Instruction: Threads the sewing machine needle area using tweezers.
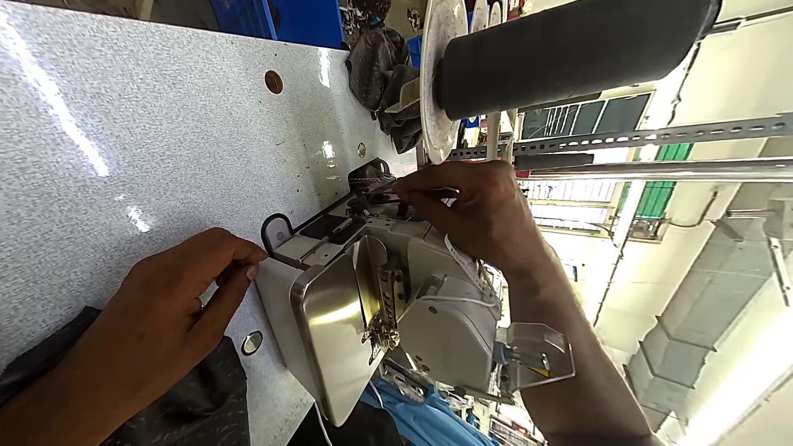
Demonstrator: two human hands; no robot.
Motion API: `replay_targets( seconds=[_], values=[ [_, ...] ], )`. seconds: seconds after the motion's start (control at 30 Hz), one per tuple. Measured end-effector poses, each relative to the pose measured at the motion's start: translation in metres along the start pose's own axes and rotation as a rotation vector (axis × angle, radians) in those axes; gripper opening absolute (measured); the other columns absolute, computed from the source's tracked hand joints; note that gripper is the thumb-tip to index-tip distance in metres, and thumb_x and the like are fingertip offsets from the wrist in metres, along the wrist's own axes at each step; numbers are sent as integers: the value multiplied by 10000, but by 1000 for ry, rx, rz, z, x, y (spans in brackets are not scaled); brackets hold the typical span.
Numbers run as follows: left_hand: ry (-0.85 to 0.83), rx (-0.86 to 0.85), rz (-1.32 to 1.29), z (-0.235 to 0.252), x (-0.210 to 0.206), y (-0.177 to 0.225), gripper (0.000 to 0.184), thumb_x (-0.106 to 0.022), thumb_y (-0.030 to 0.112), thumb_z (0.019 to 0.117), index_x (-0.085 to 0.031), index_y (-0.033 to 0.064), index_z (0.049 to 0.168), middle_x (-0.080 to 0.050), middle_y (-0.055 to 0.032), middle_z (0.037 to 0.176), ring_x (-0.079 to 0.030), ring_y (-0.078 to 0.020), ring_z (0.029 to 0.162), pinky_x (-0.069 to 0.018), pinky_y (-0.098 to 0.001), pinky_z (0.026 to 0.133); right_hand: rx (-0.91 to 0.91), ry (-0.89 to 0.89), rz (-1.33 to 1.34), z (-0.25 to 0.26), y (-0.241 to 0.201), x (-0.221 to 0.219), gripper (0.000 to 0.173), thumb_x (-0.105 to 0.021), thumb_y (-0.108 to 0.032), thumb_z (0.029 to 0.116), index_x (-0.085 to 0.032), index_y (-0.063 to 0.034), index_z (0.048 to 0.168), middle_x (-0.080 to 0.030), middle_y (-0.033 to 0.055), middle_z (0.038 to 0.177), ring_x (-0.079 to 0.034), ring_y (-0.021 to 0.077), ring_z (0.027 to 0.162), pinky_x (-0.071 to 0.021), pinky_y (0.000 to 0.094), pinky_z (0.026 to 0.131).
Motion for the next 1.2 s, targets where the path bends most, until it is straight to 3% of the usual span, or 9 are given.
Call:
replay_targets(
  seconds=[0.2,0.4,0.53,0.67,0.9,1.07,1.2],
  values=[
    [-13,-2,6,1,0,1,222,-517,306,992,-698,195,1056,-642,127,885,-598,31,733,-521,-159,629,49,45,103,-8,-11,15,121,-657,-42,922,-753,-56,994,-756,-8,936,-709,-4,845,-605,167,776],
    [-17,5,-3,1,0,0,217,-518,301,991,-695,194,1056,-636,124,884,-603,24,743,-531,-167,635,40,3,233,-8,-6,16,114,-682,-34,922,-749,-44,1014,-753,-17,930,-702,7,782,-616,173,708],
    [-21,9,12,1,0,1,215,-518,305,991,-690,200,1066,-634,133,891,-598,34,746,-526,-160,638,-35,-8,149,-11,4,20,118,-718,-101,938,-763,-84,1046,-766,-18,997,-722,17,869,-626,187,778],
    [-17,-2,10,1,0,2,213,-519,294,992,-691,191,1063,-634,125,891,-599,30,746,-527,-163,635,-54,31,246,-18,7,39,120,-728,-85,931,-755,-62,1045,-771,7,1017,-740,74,874,-649,235,770],
    [-12,-5,15,2,1,3,206,-532,297,992,-694,189,1061,-629,127,886,-591,34,736,-519,-152,627,42,52,288,-20,-34,45,114,-734,-52,925,-724,-49,1039,-763,3,1009,-746,91,879,-657,241,799],
    [-24,-16,23,2,2,6,210,-528,280,993,-693,173,1068,-630,121,894,-586,42,735,-509,-140,628,196,-85,55,-6,-66,23,105,-673,-94,956,-765,-87,1004,-755,-32,972,-701,-2,876,-586,150,780],
    [-33,2,13,2,1,4,209,-531,287,999,-691,174,1071,-634,117,899,-592,37,740,-516,-146,630,320,-94,100,1,-67,23,101,-672,-99,961,-762,-64,993,-751,8,968,-701,37,891,-588,195,791]
  ],
)
Point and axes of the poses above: each hand's wrist, its own z-axis towards the middle knuckle, its own x-axis out of the back of the hand, y = z × x, the point moved 10 cm from there along z, towards the middle knuckle
